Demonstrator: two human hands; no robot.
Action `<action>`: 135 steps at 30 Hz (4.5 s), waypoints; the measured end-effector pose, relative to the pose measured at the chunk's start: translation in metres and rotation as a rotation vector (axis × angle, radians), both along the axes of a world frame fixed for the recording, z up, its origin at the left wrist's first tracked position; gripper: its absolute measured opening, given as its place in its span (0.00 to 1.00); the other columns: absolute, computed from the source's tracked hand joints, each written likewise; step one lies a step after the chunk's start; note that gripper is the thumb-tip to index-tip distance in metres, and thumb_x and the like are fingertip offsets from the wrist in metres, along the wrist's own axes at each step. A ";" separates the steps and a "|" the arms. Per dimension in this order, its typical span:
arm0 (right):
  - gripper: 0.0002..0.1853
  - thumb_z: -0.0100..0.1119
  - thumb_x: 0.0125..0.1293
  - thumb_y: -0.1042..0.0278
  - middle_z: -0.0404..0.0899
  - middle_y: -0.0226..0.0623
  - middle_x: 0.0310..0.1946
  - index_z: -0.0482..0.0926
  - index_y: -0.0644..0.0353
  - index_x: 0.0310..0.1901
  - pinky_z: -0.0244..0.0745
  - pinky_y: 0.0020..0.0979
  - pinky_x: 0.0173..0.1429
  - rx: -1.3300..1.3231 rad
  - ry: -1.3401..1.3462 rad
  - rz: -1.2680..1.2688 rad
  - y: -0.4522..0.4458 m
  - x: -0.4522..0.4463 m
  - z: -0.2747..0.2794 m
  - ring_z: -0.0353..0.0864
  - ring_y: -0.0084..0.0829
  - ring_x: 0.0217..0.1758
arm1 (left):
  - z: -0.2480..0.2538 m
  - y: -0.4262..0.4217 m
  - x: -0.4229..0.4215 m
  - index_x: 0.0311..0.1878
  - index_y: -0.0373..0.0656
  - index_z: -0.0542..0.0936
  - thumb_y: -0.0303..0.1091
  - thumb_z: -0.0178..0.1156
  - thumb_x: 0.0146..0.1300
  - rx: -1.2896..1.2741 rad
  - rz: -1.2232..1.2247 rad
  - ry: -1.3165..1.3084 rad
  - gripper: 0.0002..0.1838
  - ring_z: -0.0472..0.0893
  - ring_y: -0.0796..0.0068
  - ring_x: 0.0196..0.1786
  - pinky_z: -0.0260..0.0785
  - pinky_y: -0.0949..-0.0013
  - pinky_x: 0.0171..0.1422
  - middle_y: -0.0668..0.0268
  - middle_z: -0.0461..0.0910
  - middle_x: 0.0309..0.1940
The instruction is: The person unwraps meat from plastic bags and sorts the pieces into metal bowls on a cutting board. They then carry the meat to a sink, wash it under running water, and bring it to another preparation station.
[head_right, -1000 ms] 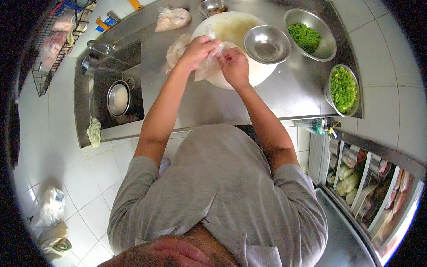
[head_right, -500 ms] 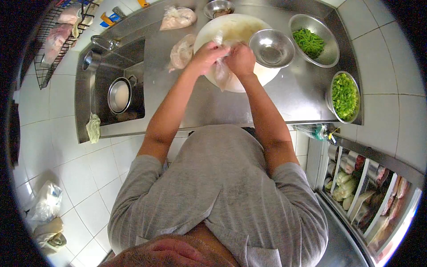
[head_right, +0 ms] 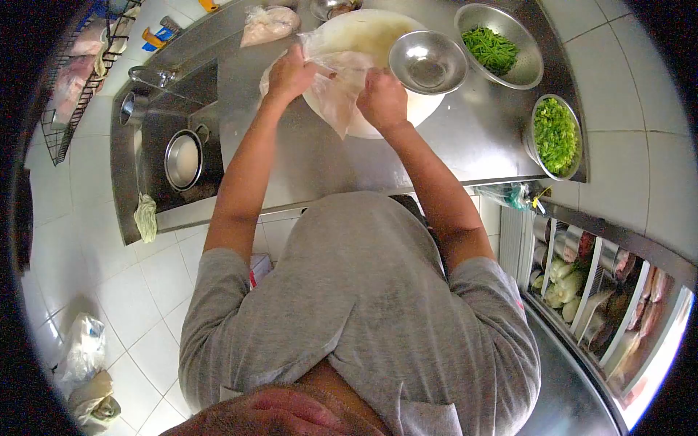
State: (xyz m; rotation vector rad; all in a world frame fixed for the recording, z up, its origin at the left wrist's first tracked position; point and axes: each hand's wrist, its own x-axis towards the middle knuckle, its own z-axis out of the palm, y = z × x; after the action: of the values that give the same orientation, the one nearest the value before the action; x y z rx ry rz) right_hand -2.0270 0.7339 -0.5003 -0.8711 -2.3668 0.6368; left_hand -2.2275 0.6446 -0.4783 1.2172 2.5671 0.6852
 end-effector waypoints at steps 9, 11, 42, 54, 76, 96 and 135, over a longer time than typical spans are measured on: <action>0.02 0.58 0.49 0.78 0.79 0.55 0.30 0.75 0.63 0.24 0.75 0.49 0.42 -0.252 -0.036 -0.087 0.003 0.015 -0.030 0.81 0.55 0.39 | -0.063 -0.001 -0.054 0.50 0.33 0.78 0.38 0.58 0.59 -0.011 0.100 -0.222 0.20 0.83 0.45 0.52 0.73 0.51 0.59 0.44 0.84 0.45; 0.04 0.60 0.49 0.78 0.79 0.54 0.30 0.74 0.63 0.24 0.76 0.48 0.41 -0.248 -0.025 -0.101 0.005 0.014 -0.036 0.81 0.55 0.37 | -0.064 0.000 -0.054 0.50 0.34 0.79 0.40 0.60 0.58 -0.031 0.109 -0.246 0.21 0.84 0.47 0.51 0.73 0.52 0.58 0.46 0.85 0.43; 0.12 0.71 0.50 0.63 0.85 0.43 0.28 0.84 0.61 0.34 0.81 0.40 0.42 -0.262 -0.014 0.260 -0.025 -0.018 -0.005 0.86 0.42 0.33 | -0.027 -0.064 0.035 0.72 0.41 0.61 0.24 0.70 0.47 0.310 -0.104 -0.085 0.46 0.77 0.54 0.58 0.78 0.61 0.52 0.49 0.73 0.55; 0.05 0.70 0.55 0.76 0.84 0.34 0.30 0.84 0.65 0.33 0.73 0.24 0.32 -1.071 0.453 0.196 0.012 0.000 0.013 0.80 0.22 0.29 | -0.002 -0.063 0.040 0.55 0.43 0.81 0.28 0.61 0.62 0.283 -0.292 -0.193 0.17 0.84 0.53 0.46 0.76 0.54 0.53 0.56 0.85 0.44; 0.08 0.66 0.62 0.71 0.88 0.41 0.39 0.88 0.59 0.42 0.82 0.35 0.44 -0.536 0.139 0.408 0.019 0.011 0.012 0.88 0.36 0.38 | 0.015 -0.037 -0.001 0.46 0.38 0.82 0.34 0.64 0.63 0.148 -0.350 -0.705 0.12 0.80 0.80 0.34 0.73 0.72 0.41 0.71 0.83 0.32; 0.21 0.68 0.59 0.50 0.87 0.36 0.44 0.82 0.48 0.52 0.83 0.45 0.50 0.314 -0.519 0.408 0.023 -0.039 0.028 0.85 0.44 0.50 | -0.008 -0.028 0.032 0.72 0.46 0.68 0.43 0.65 0.60 -0.065 -0.131 0.091 0.36 0.79 0.45 0.60 0.66 0.42 0.65 0.51 0.83 0.54; 0.29 0.65 0.57 0.39 0.85 0.47 0.50 0.86 0.56 0.49 0.76 0.42 0.64 -0.116 -0.384 0.598 0.084 -0.081 -0.002 0.83 0.45 0.58 | -0.023 -0.011 0.047 0.48 0.47 0.85 0.35 0.72 0.54 -0.075 0.125 -0.288 0.17 0.83 0.76 0.42 0.75 0.70 0.51 0.68 0.87 0.41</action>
State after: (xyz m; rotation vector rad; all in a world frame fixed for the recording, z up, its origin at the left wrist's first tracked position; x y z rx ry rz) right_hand -2.1082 0.8183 -0.5023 -0.3304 -2.9944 0.9062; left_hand -2.1803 0.6333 -0.5011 0.8702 2.4170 0.7241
